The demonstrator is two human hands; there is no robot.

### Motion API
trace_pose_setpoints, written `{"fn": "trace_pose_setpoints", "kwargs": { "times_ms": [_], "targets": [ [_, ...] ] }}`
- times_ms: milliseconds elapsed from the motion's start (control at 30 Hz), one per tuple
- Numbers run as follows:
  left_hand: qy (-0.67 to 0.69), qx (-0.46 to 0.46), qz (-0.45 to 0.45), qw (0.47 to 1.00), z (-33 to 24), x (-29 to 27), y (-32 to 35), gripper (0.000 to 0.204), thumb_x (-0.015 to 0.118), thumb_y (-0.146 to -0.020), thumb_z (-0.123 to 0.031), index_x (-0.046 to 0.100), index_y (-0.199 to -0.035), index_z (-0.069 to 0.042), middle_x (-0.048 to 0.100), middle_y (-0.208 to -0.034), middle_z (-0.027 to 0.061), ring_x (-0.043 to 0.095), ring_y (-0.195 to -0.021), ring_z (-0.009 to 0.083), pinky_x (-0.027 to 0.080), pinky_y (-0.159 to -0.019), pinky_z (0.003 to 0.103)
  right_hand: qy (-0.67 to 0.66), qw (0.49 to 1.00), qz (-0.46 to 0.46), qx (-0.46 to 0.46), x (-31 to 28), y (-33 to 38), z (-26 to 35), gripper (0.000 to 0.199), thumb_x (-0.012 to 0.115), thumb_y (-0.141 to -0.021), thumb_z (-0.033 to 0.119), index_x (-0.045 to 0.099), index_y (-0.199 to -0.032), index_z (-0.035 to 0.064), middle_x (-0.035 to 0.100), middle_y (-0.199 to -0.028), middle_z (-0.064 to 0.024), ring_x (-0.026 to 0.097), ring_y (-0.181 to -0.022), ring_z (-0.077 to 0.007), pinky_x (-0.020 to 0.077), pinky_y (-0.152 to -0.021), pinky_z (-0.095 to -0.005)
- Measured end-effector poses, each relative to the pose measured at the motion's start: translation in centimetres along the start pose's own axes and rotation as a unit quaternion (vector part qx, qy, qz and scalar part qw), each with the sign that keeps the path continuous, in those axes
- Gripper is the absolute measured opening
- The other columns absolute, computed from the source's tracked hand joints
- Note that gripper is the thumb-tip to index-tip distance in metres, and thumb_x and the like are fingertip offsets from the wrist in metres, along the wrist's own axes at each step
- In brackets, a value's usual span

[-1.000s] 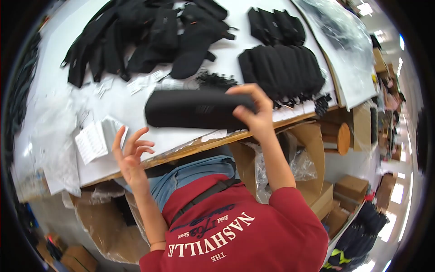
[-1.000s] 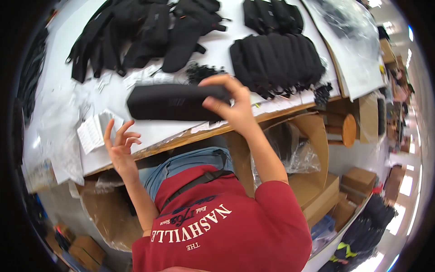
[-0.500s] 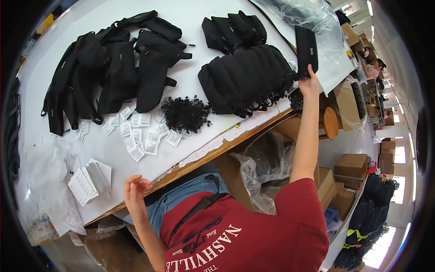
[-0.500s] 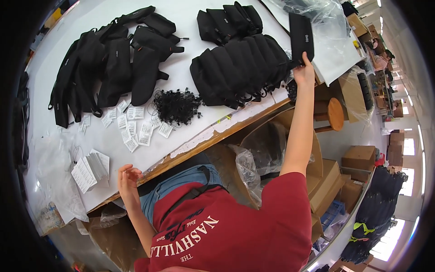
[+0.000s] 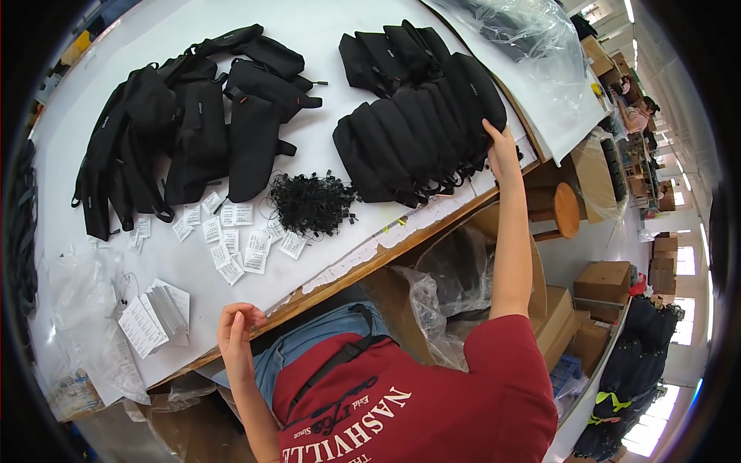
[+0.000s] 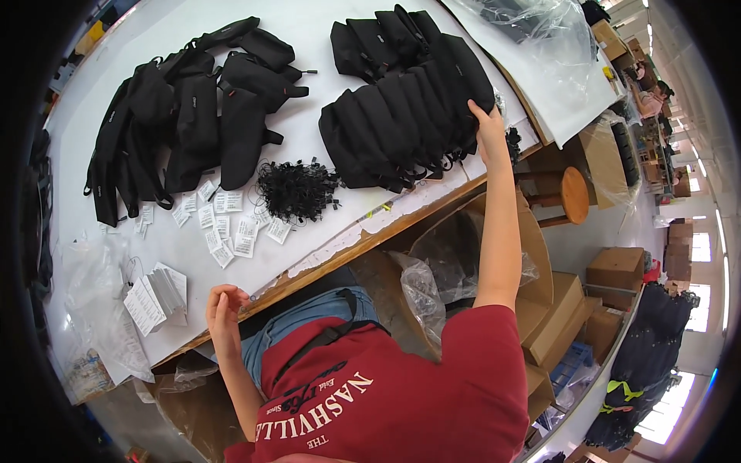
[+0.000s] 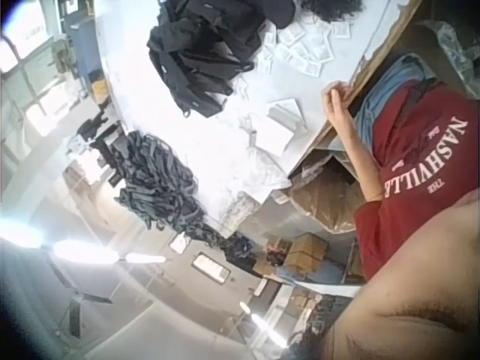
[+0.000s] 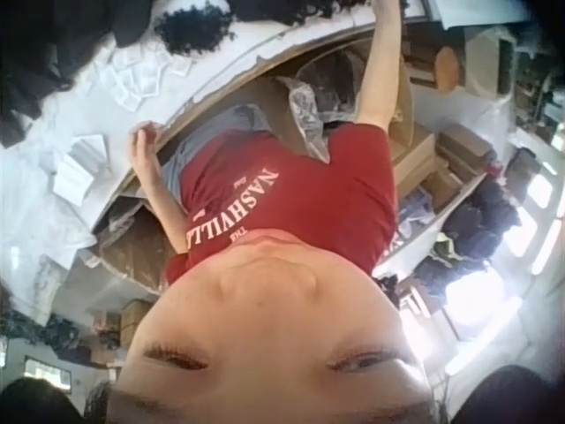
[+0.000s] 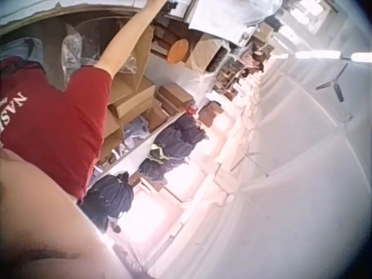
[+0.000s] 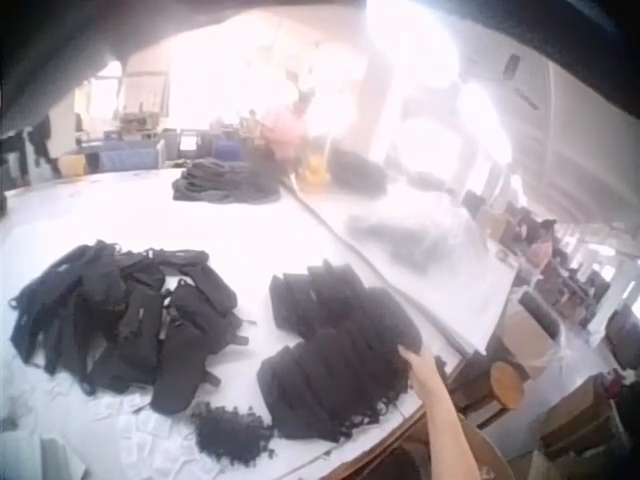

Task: Attaching a tag and inserting a silica gel packet into black pouches at a manufacturing workstation.

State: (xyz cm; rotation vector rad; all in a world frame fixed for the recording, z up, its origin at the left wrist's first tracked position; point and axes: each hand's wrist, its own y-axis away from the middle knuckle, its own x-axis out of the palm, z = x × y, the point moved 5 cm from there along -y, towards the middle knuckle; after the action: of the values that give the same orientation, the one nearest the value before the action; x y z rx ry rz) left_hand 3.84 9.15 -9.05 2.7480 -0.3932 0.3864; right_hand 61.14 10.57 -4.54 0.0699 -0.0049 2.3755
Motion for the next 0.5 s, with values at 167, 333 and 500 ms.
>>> {"fn": "trace_pose_setpoints", "kwargs": {
  "times_ms": [167, 333, 500],
  "targets": [
    [0.004, -0.012, 0.026, 1.000, 0.5, 0.7, -0.3, 0.020, 0.046, -0.098, -0.015, 0.056, -0.104, 0.002, 0.063, -0.090, 0.0110, 0.059, -0.083, 0.0147, 0.047, -0.080, 0.027, 0.104, 0.992, -0.038, -0.057, 0.6, 0.2, -0.3, 0.045, 0.058, -0.093, 0.016, 0.041, -0.134, 0.0045, 0.055, -0.125, -0.0100, 0.052, -0.114, -0.0188, 0.0393, -0.098, -0.0300],
    [0.013, -0.035, 0.015, 0.999, 1.0, 0.4, 0.0, 0.020, 0.047, -0.097, -0.015, 0.056, -0.103, 0.001, 0.062, -0.090, 0.0107, 0.059, -0.082, 0.0148, 0.047, -0.080, 0.027, -0.067, 0.996, 0.002, 0.056, 1.8, 0.5, -0.5, 0.045, 0.056, -0.095, 0.020, 0.041, -0.135, 0.0061, 0.054, -0.126, -0.0114, 0.052, -0.116, -0.0214, 0.0395, -0.098, -0.0315],
    [0.026, -0.062, 0.010, 0.998, 1.4, 0.4, 0.1, 0.020, 0.048, -0.097, -0.016, 0.056, -0.102, 0.001, 0.061, -0.089, 0.0101, 0.058, -0.081, 0.0150, 0.048, -0.079, 0.027, 0.138, 0.986, -0.091, -0.018, -0.1, 0.0, -1.0, 0.050, 0.056, -0.096, 0.026, 0.037, -0.137, 0.0052, 0.050, -0.132, -0.0114, 0.048, -0.119, -0.0228, 0.0363, -0.101, -0.0333]
  ]
}}
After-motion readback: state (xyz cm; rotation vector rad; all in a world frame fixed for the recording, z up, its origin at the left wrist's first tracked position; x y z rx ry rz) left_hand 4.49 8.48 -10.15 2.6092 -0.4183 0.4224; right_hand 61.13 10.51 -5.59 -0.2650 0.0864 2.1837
